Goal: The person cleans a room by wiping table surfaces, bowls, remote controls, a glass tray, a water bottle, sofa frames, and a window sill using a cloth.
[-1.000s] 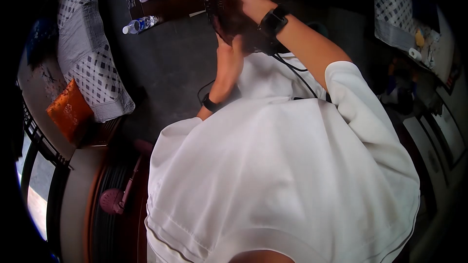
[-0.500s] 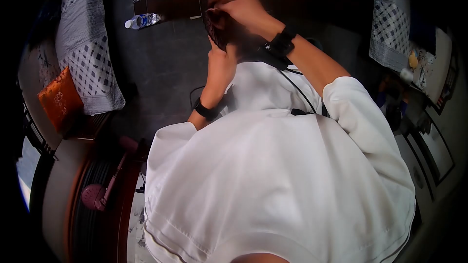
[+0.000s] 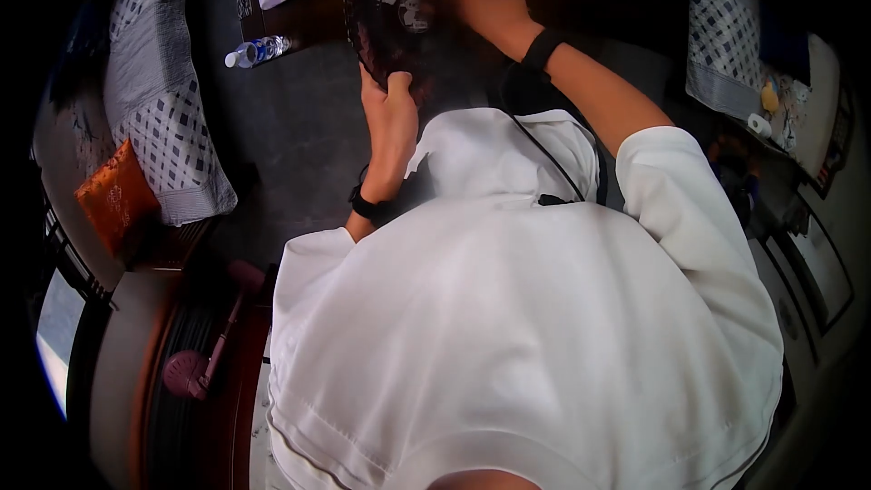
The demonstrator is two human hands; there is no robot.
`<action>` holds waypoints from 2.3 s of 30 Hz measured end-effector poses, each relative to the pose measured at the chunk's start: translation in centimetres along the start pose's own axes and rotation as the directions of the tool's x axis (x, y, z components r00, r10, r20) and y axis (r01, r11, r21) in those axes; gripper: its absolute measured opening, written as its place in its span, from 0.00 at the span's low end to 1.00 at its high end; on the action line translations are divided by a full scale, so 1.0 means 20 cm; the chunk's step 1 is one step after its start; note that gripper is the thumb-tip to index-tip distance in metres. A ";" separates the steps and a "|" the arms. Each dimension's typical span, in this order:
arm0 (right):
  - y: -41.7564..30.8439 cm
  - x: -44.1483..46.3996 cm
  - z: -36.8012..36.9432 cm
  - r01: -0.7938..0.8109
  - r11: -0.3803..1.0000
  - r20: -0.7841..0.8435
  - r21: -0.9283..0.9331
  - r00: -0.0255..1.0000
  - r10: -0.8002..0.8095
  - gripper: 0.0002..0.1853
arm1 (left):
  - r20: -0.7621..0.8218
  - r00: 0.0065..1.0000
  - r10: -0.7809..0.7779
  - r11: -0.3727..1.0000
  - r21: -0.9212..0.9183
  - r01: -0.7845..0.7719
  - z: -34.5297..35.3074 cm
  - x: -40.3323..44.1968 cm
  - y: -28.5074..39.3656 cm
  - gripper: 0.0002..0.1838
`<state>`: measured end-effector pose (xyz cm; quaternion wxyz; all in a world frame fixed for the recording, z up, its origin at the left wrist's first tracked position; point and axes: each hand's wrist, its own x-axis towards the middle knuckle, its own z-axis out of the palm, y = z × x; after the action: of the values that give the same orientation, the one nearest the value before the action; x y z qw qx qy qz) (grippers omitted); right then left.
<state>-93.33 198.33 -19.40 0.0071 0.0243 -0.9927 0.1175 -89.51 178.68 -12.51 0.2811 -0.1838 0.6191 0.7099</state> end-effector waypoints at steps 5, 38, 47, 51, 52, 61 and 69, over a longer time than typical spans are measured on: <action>-0.11 -0.19 0.02 -0.161 0.910 0.374 0.381 0.927 0.008 0.19 | 0.005 0.957 0.289 0.912 0.302 -0.277 -0.06 0.08 -0.12 0.35; 0.13 -0.37 -0.76 -0.026 0.207 0.086 0.978 0.954 -0.288 0.31 | 0.544 0.812 0.212 0.971 -0.028 -0.235 -0.25 0.20 0.12 0.17; 0.02 -0.19 -0.91 0.197 0.249 -0.116 0.948 0.946 -0.303 0.30 | 0.723 0.675 0.145 0.866 0.237 -0.440 0.05 0.21 0.41 0.13; 0.04 -0.05 -0.91 0.121 0.342 -0.010 0.932 0.951 -0.309 0.26 | 0.774 0.621 0.128 0.704 0.370 -0.606 0.07 0.25 0.39 0.18; 0.07 -0.02 -0.87 0.041 0.424 0.102 0.905 0.945 -0.310 0.27 | 0.768 0.623 0.150 0.699 0.363 -0.616 0.07 0.27 0.36 0.19; 0.17 -0.07 -0.94 0.103 0.433 0.061 0.896 0.935 -0.349 0.25 | 0.829 0.553 0.082 0.687 0.354 -0.634 0.14 0.34 0.38 0.21; 0.11 -0.32 -1.01 0.229 0.411 -0.062 0.883 0.923 -0.379 0.30 | 0.707 0.702 -0.086 0.871 0.396 -0.291 0.15 0.36 0.33 0.16</action>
<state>-86.88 205.44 -0.32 -0.0582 0.2129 -0.7666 0.6030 -98.94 182.44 -11.23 0.4906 0.2127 0.6292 0.5641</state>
